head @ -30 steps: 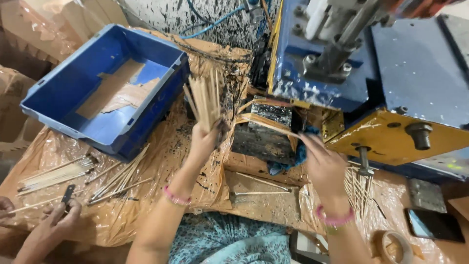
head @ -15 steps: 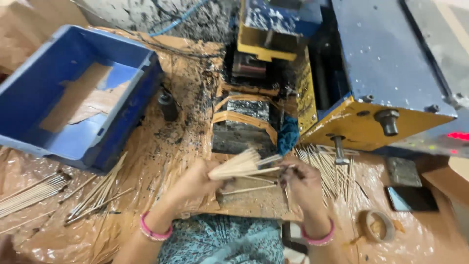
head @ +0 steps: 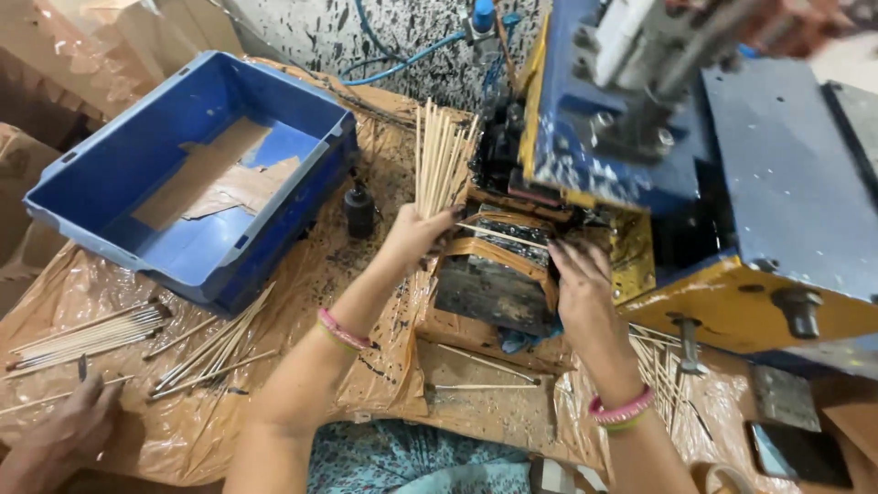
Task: Feeding wooden sticks into a machine for coating or processing as part of manufacturing incense sticks.
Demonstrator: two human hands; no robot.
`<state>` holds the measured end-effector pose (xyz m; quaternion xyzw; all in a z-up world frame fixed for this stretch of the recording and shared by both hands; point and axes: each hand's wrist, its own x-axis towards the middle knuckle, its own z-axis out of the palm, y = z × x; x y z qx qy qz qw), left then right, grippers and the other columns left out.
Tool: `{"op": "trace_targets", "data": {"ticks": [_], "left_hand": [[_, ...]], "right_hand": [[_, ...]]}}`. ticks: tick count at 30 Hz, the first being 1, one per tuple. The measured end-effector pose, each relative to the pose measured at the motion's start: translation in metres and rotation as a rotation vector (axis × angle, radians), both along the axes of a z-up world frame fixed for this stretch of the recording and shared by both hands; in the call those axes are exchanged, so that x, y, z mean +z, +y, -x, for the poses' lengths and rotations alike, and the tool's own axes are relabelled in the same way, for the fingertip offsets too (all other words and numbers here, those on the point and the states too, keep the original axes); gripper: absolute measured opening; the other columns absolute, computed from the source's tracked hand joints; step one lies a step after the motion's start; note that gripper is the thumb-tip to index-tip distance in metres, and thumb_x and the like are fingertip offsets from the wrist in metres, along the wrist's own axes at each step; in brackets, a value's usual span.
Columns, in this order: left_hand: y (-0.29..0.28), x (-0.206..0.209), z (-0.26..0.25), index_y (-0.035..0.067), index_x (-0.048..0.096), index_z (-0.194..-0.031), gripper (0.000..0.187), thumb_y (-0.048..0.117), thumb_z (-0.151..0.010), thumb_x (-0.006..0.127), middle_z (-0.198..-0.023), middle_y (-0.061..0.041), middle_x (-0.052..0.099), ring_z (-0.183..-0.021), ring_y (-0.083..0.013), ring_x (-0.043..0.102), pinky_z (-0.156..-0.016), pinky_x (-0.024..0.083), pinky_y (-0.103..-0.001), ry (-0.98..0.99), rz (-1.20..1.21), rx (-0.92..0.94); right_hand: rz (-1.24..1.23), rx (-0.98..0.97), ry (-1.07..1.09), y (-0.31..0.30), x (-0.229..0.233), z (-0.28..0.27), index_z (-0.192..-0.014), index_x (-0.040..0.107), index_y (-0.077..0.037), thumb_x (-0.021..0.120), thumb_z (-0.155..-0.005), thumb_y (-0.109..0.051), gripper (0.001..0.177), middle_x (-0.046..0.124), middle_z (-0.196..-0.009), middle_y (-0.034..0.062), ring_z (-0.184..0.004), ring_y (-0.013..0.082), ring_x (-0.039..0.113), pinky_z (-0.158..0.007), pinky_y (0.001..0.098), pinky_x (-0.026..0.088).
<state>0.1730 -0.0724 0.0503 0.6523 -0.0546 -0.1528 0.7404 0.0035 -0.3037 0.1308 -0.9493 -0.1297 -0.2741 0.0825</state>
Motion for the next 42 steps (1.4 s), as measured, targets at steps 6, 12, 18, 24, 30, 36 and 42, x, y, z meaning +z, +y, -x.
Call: {"op": "trace_targets", "data": {"ticks": [6, 12, 18, 24, 30, 36, 42], "left_hand": [[-0.008, -0.009, -0.006, 0.002, 0.068, -0.084, 0.016, 0.016, -0.093, 0.071, -0.068, 0.000, 0.064, -0.052, -0.0079, 0.054, -0.045, 0.041, -0.024, 0.025, 0.227, -0.022], [0.009, -0.004, 0.019, 0.000, 0.068, -0.084, 0.023, 0.019, -0.097, 0.070, -0.067, 0.000, 0.063, -0.052, -0.0078, 0.053, -0.046, 0.042, -0.025, -0.040, 0.177, 0.006], [0.073, -0.023, 0.103, 0.009, 0.065, -0.118, 0.027, 0.008, -0.092, 0.055, -0.083, 0.002, 0.075, -0.051, -0.0063, 0.057, -0.042, 0.044, -0.024, -0.286, 0.005, 0.201], [0.086, -0.056, 0.167, 0.000, 0.075, -0.104, 0.016, -0.002, -0.094, 0.062, -0.080, -0.005, 0.072, -0.068, -0.0093, 0.062, -0.057, 0.049, -0.024, -0.441, -0.128, 0.128], [0.055, -0.023, 0.154, -0.001, 0.073, -0.087, 0.010, 0.006, -0.089, 0.079, -0.069, -0.005, 0.068, -0.064, -0.0102, 0.060, -0.056, 0.050, -0.029, -0.503, -0.404, -0.500], [0.076, 0.016, 0.058, 0.005, 0.077, -0.087, 0.013, 0.014, -0.091, 0.068, -0.065, 0.003, 0.066, -0.052, -0.0053, 0.054, -0.047, 0.044, -0.025, -0.279, -0.183, -0.261], [0.025, -0.004, -0.015, 0.001, 0.073, -0.086, 0.020, 0.020, -0.090, 0.069, -0.063, 0.000, 0.064, -0.050, -0.0090, 0.055, -0.044, 0.042, -0.028, -0.033, -0.034, 0.014]], "right_hand": [[-0.153, -0.182, 0.132, -0.021, -0.031, -0.004, -0.125, 0.071, -0.002, 0.057, -0.096, -0.006, 0.033, 0.069, -0.125, 0.0220, -0.117, 0.0413, 0.061, -0.104, 0.0478, 0.046], [-0.092, -0.067, 0.110, -0.055, -0.074, -0.028, -0.113, 0.074, -0.009, 0.058, -0.104, -0.013, 0.019, 0.073, -0.101, 0.0163, -0.091, 0.0309, 0.070, -0.091, 0.0406, 0.055], [-0.061, -0.190, -0.172, -0.046, -0.042, 0.102, -0.116, 0.078, -0.005, 0.067, -0.099, -0.008, 0.021, 0.079, -0.101, 0.0107, -0.079, 0.0221, 0.070, -0.077, 0.0362, 0.050], [0.045, -0.687, -0.189, -0.066, -0.105, 0.169, -0.114, 0.076, -0.003, 0.066, -0.087, -0.009, 0.029, 0.075, -0.111, 0.0123, -0.096, 0.0293, 0.070, -0.090, 0.0401, 0.057], [-1.219, 0.122, 0.217, -0.028, -0.103, 0.113, -0.108, 0.075, -0.003, 0.060, -0.091, -0.003, 0.022, 0.077, -0.105, 0.0099, -0.069, 0.0097, 0.068, -0.059, 0.0279, 0.057], [-0.825, 0.282, 0.152, 0.003, 0.005, 0.030, -0.110, 0.074, -0.001, 0.066, -0.092, 0.005, 0.021, 0.074, -0.107, 0.0109, -0.092, 0.0199, 0.069, -0.079, 0.0358, 0.056], [0.043, 0.084, -0.054, 0.000, 0.007, -0.014, -0.116, 0.073, -0.005, 0.058, -0.082, 0.005, 0.038, 0.073, -0.119, 0.0121, -0.119, 0.0310, 0.062, -0.102, 0.0469, 0.046]]}}
